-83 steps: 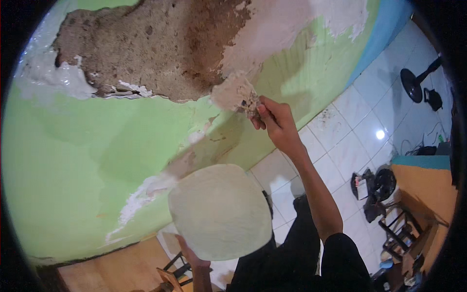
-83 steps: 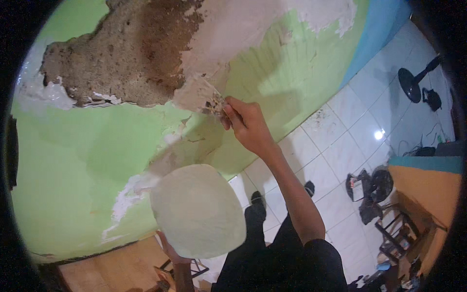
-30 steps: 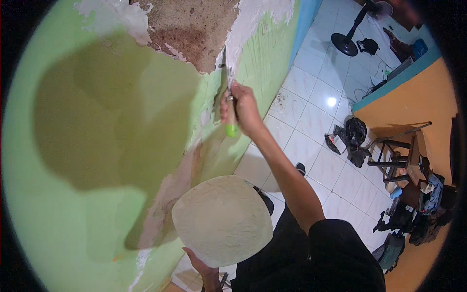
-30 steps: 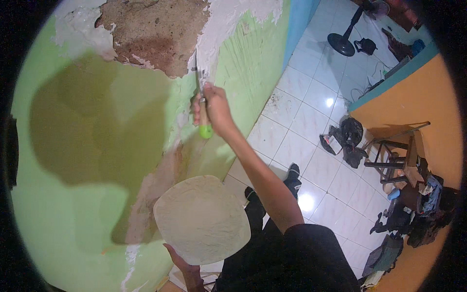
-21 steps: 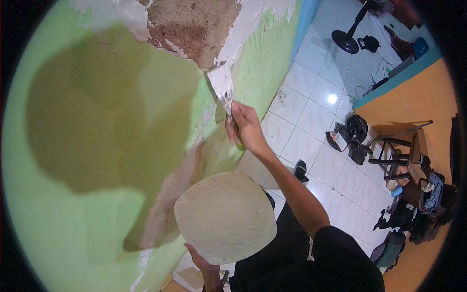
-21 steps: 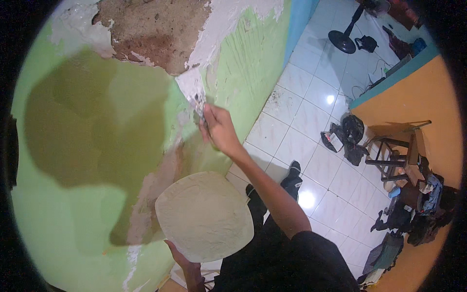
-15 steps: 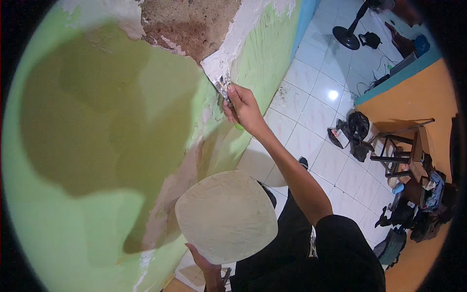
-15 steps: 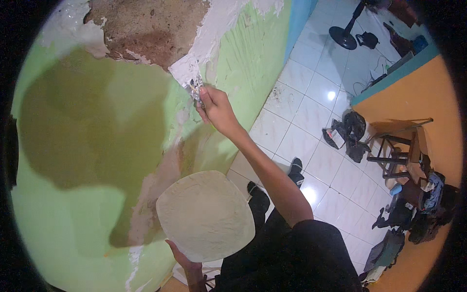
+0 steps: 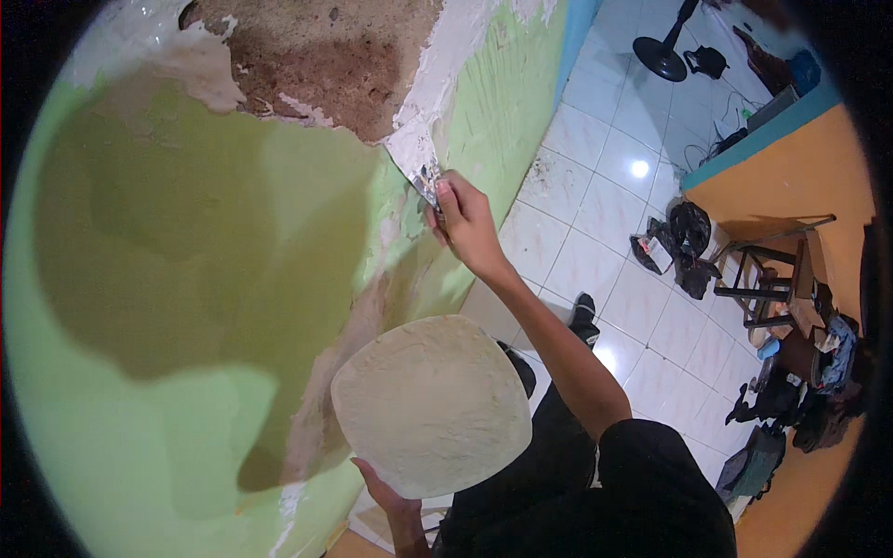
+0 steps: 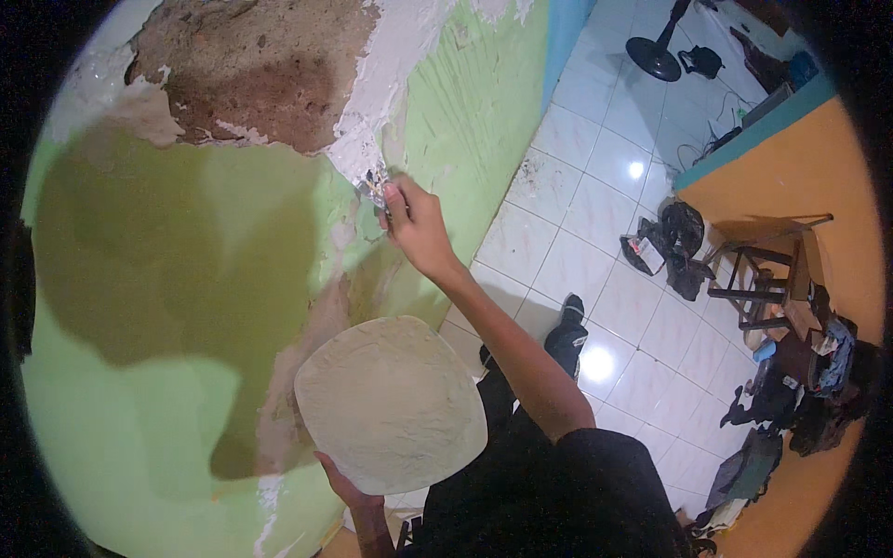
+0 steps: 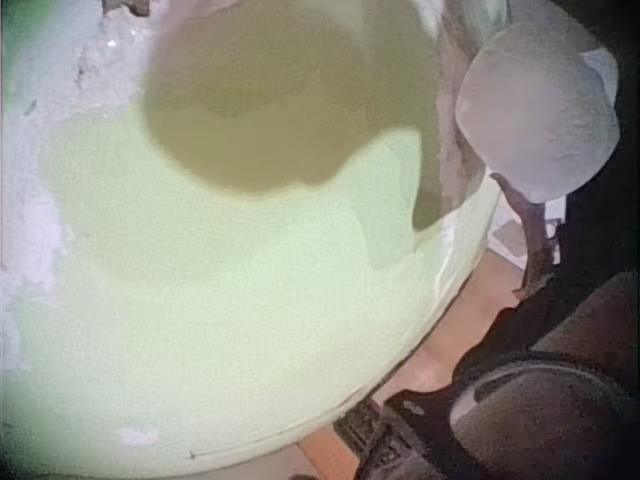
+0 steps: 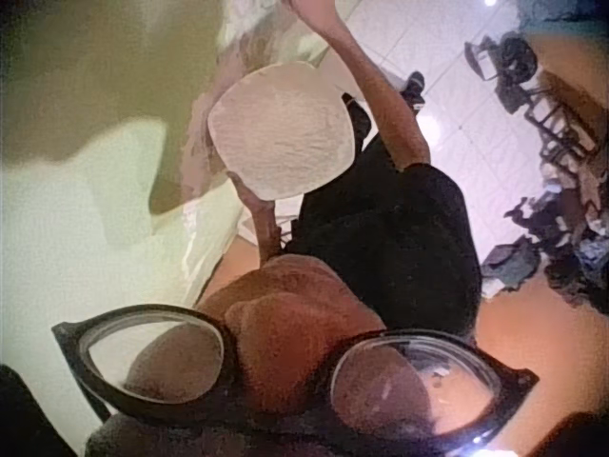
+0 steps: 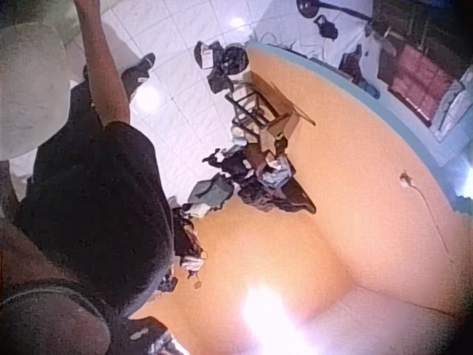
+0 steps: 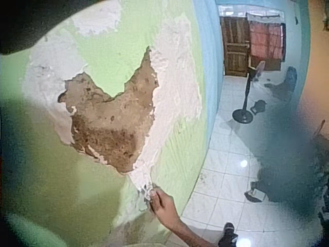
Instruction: Using a putty knife to apply plaster to a damaged section of a wall.
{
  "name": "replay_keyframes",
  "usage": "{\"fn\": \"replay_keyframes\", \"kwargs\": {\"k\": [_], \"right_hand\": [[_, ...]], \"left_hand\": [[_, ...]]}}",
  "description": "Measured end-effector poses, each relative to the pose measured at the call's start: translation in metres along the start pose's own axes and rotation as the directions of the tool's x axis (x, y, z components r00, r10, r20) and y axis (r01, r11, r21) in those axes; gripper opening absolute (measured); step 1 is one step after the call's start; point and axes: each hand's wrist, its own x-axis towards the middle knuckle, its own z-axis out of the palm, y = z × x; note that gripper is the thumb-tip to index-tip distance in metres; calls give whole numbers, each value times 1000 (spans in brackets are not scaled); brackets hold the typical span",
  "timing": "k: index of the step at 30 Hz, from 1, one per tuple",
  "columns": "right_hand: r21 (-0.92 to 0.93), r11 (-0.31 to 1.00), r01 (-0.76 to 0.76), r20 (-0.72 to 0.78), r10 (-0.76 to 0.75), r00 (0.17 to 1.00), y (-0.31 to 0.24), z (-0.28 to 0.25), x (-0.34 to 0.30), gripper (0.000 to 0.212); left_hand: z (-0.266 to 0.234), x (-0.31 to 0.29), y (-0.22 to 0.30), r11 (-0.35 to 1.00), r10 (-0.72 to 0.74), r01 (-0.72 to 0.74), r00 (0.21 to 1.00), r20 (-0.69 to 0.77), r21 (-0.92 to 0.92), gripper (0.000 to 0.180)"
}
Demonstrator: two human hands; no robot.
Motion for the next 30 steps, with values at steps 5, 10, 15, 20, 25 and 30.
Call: {"fn": "replay_keyframes", "kwargs": {"k": [5, 10, 15, 20, 25, 30], "right_hand": [[-299, 950, 91, -124, -133, 983, -46, -15, -36, 35], [-548, 833, 70, 5, -81, 997, -61, -29, -38, 42], [-211, 976, 54, 88, -36, 995, -45, -33, -28, 32], [3, 998, -67, 337, 62, 939, -48, -48, 6, 44], [145, 973, -181, 416, 106, 903, -29, -31, 38, 46], [176, 963, -206, 390, 123, 912, -11, -4, 53, 49]], "left_hand": [[17, -9, 4, 1000, 30, -30, 1000, 9, 3, 69], [19, -3, 7, 1000, 10, -8, 997, 72, -29, 70], [19, 6, 11, 999, 20, -17, 995, 93, -30, 69], [18, 15, 11, 998, 11, -10, 1000, 20, -57, 69], [17, 23, 4, 999, -1, 1, 1000, -1, -53, 70], [13, 27, 1, 1000, -15, 13, 998, -60, -28, 71]]}}
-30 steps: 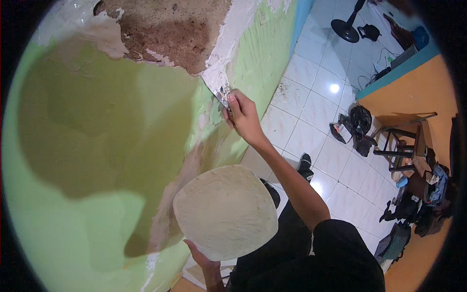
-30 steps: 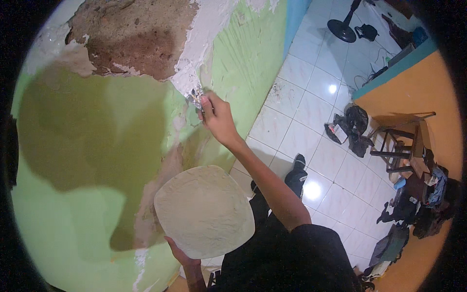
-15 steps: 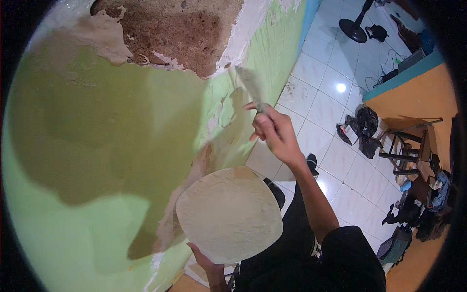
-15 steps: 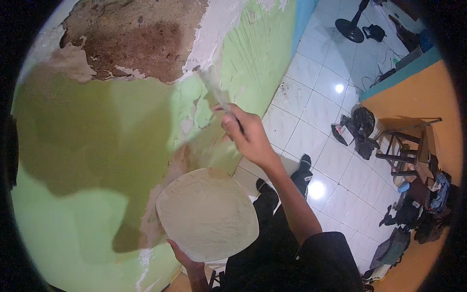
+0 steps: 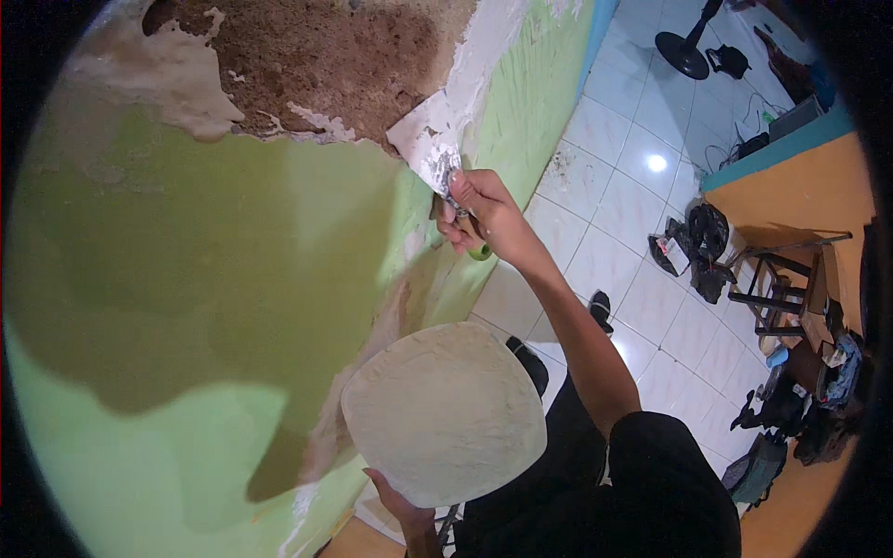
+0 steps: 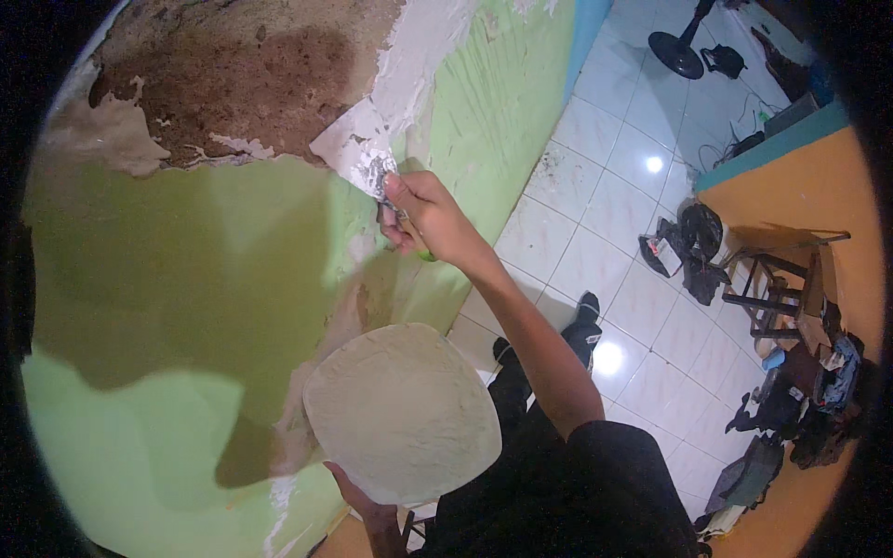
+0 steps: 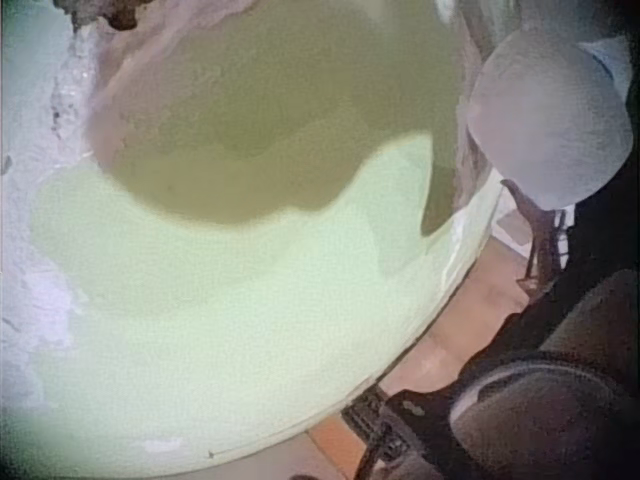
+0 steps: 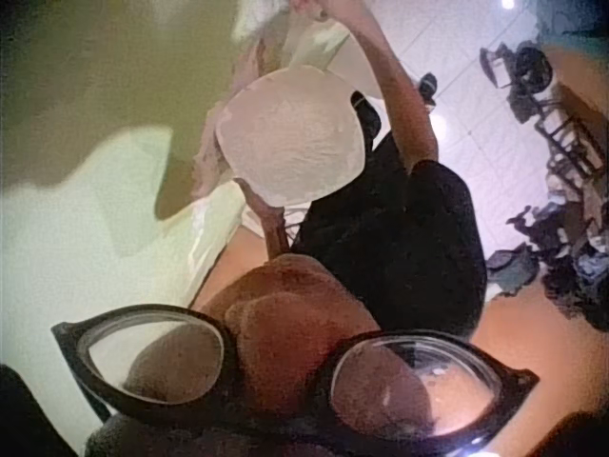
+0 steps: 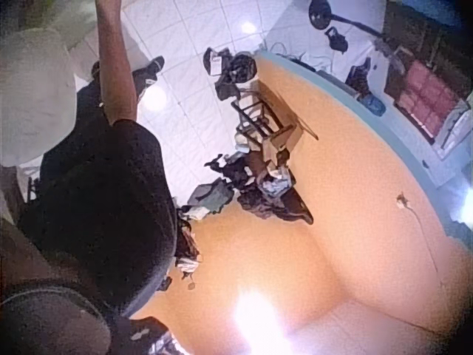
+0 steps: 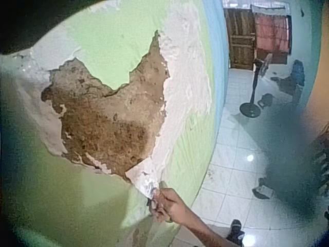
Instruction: Using a putty knife to apply plaster to a damaged section of a wall.
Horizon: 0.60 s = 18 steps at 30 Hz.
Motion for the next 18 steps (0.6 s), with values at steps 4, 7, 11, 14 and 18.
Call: {"fn": "replay_keyframes", "kwargs": {"k": [4, 7, 11, 14, 18], "right_hand": [[-50, 998, -32, -37, 30, 999, -1, 10, 6, 49], [4, 1000, -7, -73, 7, 997, -3, 16, 10, 51], [11, 1000, -9, -124, 11, 992, -6, 22, 6, 52], [-14, 1000, 5, -119, -6, 993, -2, 23, 0, 52], [-22, 1000, 15, -135, -17, 991, 14, 24, -15, 52]], "left_hand": [[10, -1, 4, 998, -5, 7, 1000, 19, -60, 71], [16, -2, 11, 1000, 19, -18, 999, 43, -26, 69], [15, -5, 20, 999, 29, -29, 999, 14, -27, 67], [5, -14, 22, 998, 57, -57, 998, -4, -12, 67], [5, -36, 30, 994, 95, -98, 994, 57, 49, 67]]}}
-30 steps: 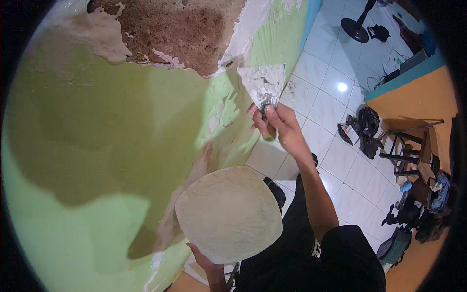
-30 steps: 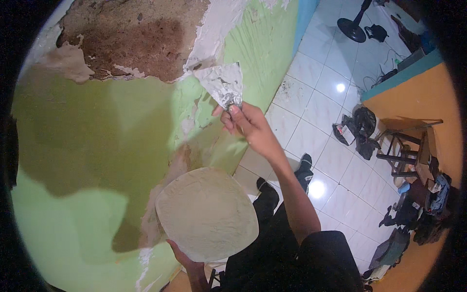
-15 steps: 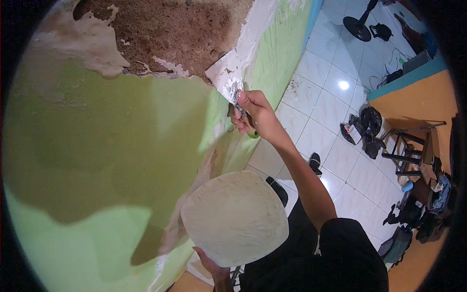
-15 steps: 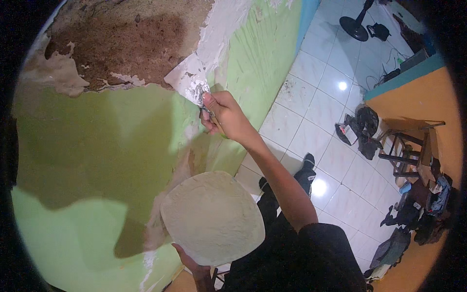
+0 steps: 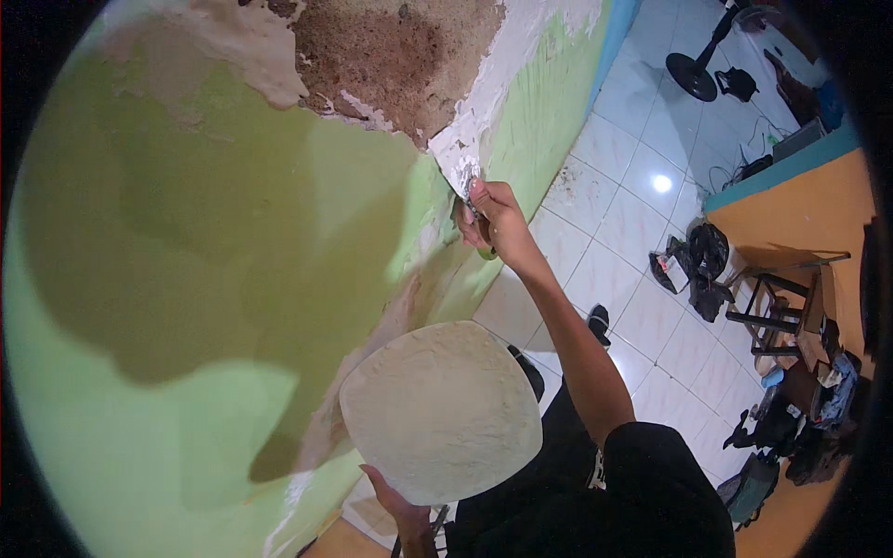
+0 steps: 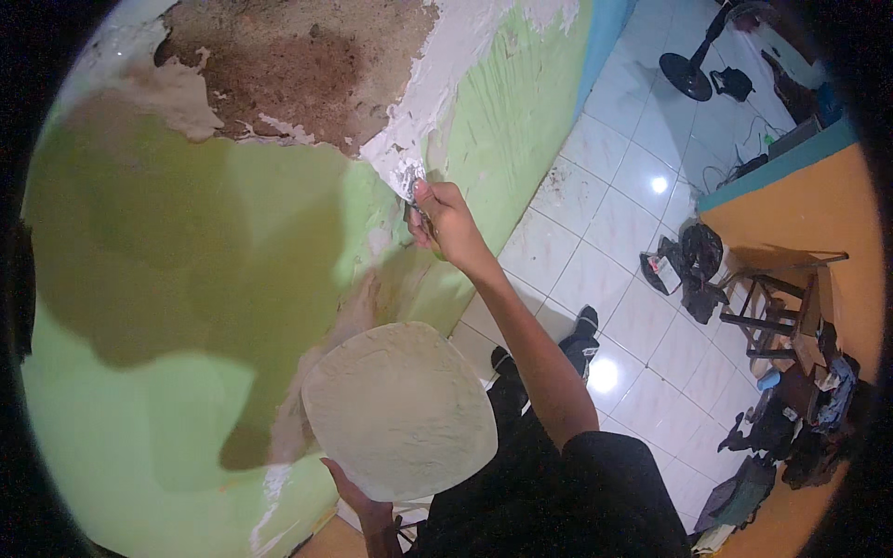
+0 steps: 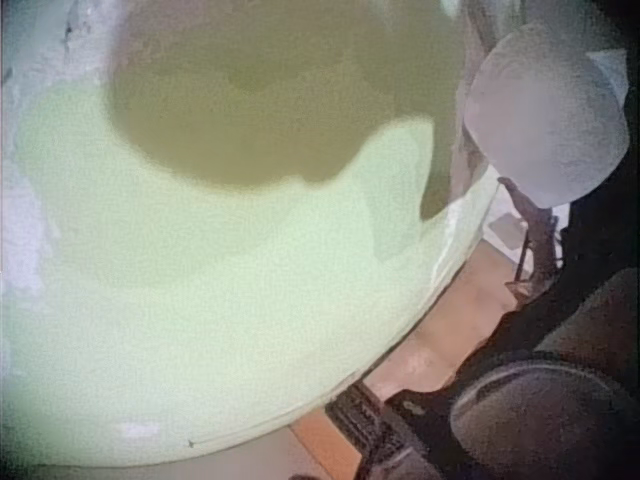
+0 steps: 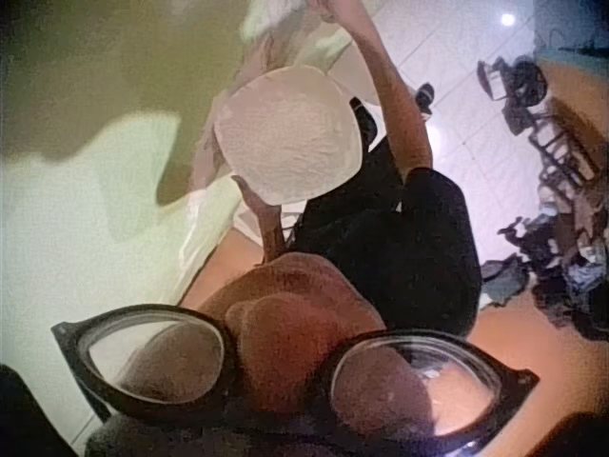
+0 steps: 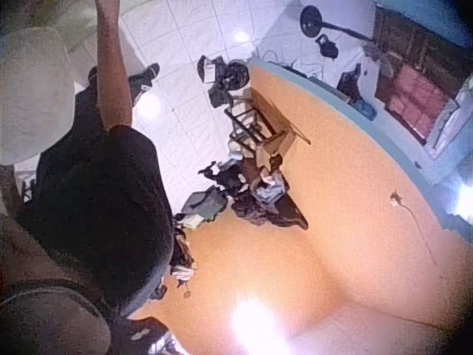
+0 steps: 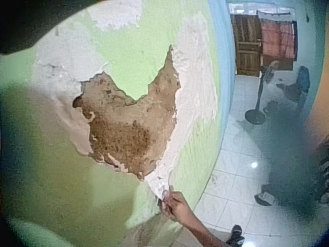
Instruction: Using a putty knife to apply plaster to a damaged section of a wall.
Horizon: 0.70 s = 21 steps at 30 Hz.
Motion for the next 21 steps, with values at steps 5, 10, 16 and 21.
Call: {"fn": "replay_keyframes", "kwargs": {"k": [5, 10, 16, 21], "right_hand": [[-45, 998, 43, -47, -45, 998, 21, -10, -16, 52], [-95, 992, 81, -154, -95, 984, 10, 1, -41, 47], [10, 969, 245, -400, -221, 889, -26, 23, -34, 28], [-208, 976, 71, -406, -152, 901, -33, 53, -58, 37]], "left_hand": [[-8, -23, -3, 997, -24, 21, 999, -43, -69, 67], [-15, -40, -3, 999, 2, -4, 998, -67, -32, 68], [-19, -48, -7, 990, -31, 20, 997, -76, -142, 69], [-14, -68, -3, 993, 26, -26, 1000, 4, -114, 69]]}}
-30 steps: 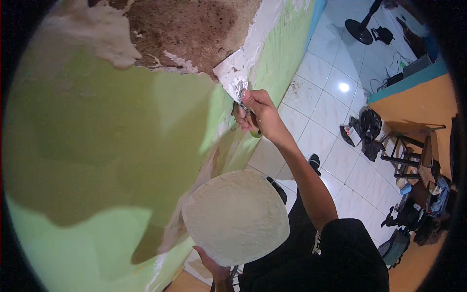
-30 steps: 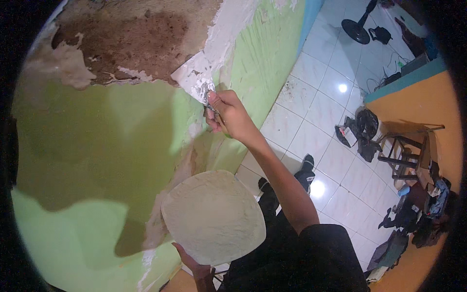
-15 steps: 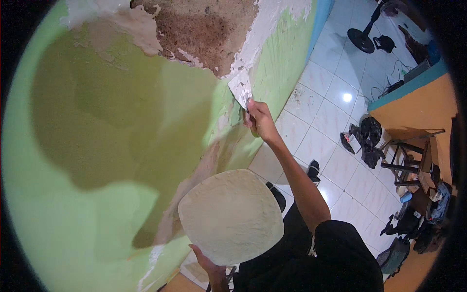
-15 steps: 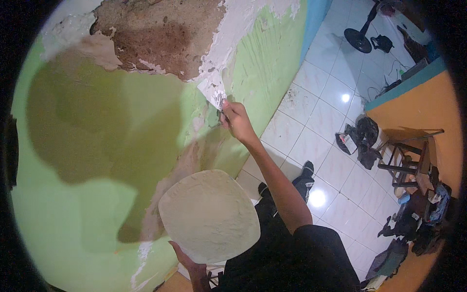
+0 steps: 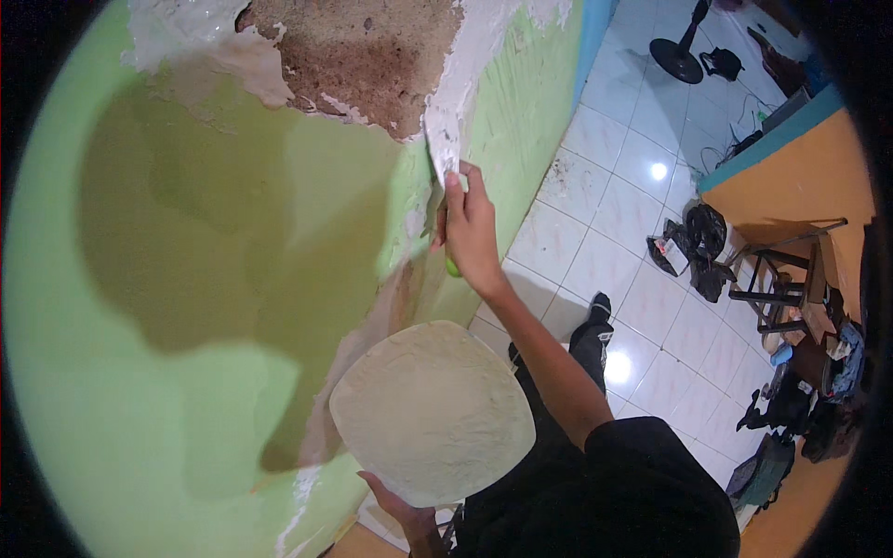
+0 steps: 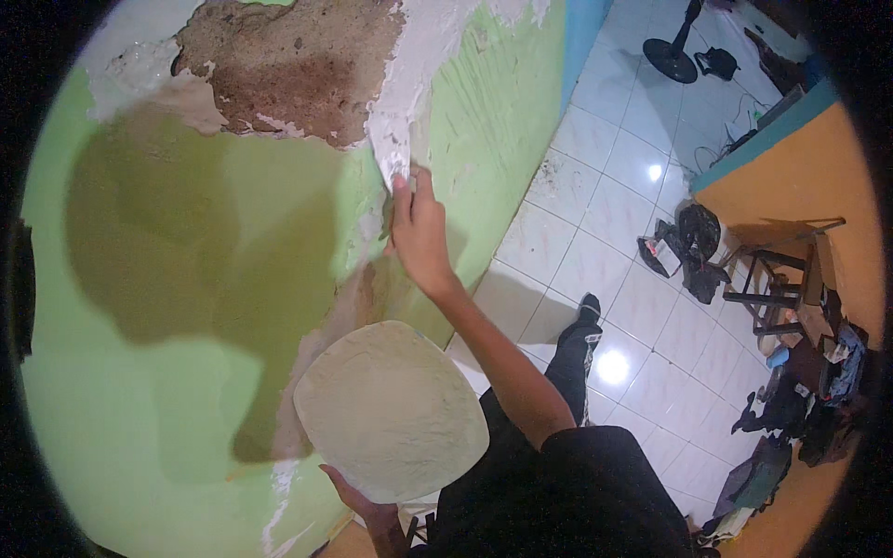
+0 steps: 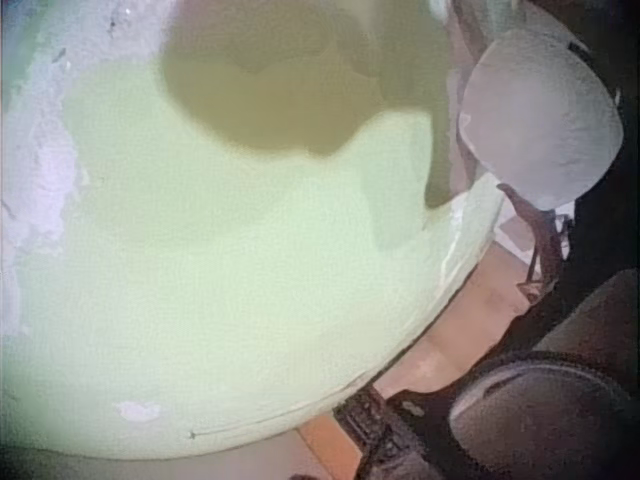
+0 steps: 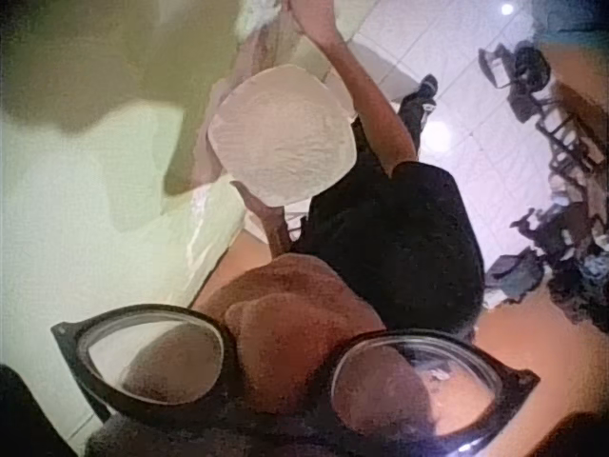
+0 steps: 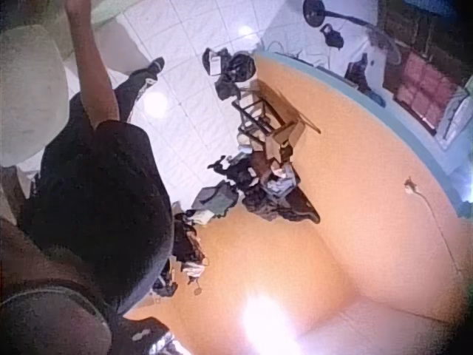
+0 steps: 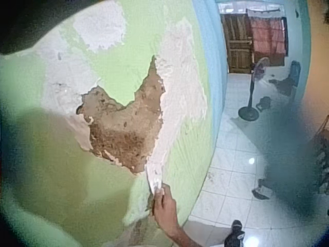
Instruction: Using a putty knife to apply plaster to a damaged section of a wall.
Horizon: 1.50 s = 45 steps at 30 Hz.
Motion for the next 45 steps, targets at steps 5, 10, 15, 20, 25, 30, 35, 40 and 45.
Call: {"fn": "replay_keyframes", "kwargs": {"k": [5, 10, 15, 20, 25, 30, 35, 40, 45], "right_hand": [[43, 999, 10, -75, -7, 997, 10, -3, -30, 44], [7, 999, 46, -118, -45, 992, 19, -11, -28, 49], [-353, 930, 107, 208, -34, 977, -55, -72, -120, 48], [-743, 559, 368, 515, 126, 848, -141, -127, -182, 50], [-750, 287, 595, 661, 333, 672, -212, -155, -220, 38], [-774, -36, 633, 604, 262, 753, -238, -164, -251, 30], [-808, -18, 589, 568, 237, 788, -270, -205, -264, 36], [-825, 112, 555, 566, 165, 808, -268, -229, -286, 37], [-868, 170, 467, 491, 144, 859, -253, -224, -312, 36]], "left_hand": [[-8, -5, 2, 1000, 29, -29, 999, -36, -4, 69], [-15, -2, 4, 999, 42, -41, 999, 21, -9, 68], [-51, 6, 15, 999, -31, 30, 994, -108, -12, 70], [-40, 10, 3, 996, -92, 91, 995, -38, -21, 74], [-10, -12, -12, 997, -71, 75, 982, 174, -15, 75], [14, -17, -7, 996, -86, 70, 944, 319, 61, 71], [61, -56, 0, 995, -101, 94, 909, 405, 37, 72], [80, -74, 1, 992, -118, 87, 884, 453, 90, 72], [77, -69, 3, 994, -111, 88, 860, 499, 70, 72]]}}
